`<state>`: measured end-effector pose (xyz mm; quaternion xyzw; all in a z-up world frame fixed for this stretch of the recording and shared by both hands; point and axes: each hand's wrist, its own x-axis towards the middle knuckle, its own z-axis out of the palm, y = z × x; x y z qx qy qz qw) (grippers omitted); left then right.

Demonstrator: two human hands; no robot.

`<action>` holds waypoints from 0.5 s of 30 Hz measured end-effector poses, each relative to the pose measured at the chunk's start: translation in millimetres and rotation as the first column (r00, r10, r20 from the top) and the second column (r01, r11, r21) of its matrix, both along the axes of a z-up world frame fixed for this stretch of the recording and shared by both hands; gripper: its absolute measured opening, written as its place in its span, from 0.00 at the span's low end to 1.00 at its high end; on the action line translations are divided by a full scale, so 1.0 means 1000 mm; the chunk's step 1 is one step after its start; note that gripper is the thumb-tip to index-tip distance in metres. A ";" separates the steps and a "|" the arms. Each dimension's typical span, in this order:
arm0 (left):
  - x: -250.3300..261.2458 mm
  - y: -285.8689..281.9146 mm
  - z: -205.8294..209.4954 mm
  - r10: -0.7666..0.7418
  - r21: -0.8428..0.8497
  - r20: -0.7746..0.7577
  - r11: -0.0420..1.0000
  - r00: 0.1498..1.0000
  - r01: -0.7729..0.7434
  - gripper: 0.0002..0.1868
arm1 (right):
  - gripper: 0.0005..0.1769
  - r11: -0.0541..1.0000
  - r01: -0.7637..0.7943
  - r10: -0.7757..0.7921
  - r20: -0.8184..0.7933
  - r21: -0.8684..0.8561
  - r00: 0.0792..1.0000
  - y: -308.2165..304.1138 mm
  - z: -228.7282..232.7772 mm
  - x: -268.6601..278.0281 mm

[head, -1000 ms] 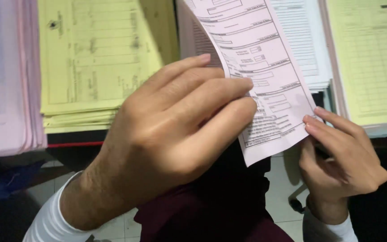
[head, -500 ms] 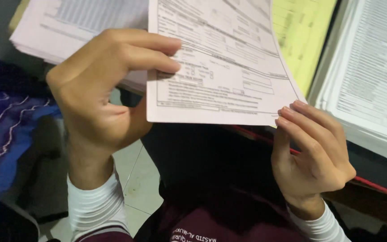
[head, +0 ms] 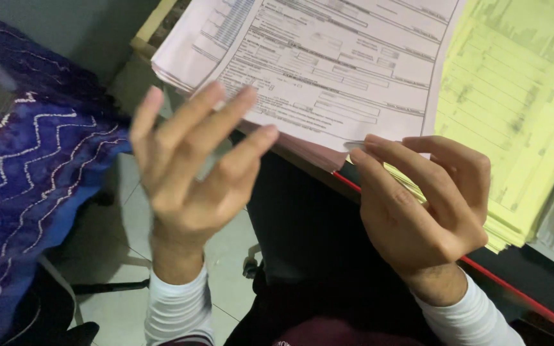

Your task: Sorting and organizing various stacks of colored and white paper forms on a desk

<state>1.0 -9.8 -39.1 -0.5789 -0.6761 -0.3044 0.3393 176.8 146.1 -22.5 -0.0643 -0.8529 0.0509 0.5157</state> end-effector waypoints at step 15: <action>-0.027 0.009 -0.006 -0.059 -0.050 0.163 0.996 0.985 0.068 0.09 | 0.10 0.998 -0.058 0.055 0.104 0.019 0.993 -0.002 -0.008 -0.046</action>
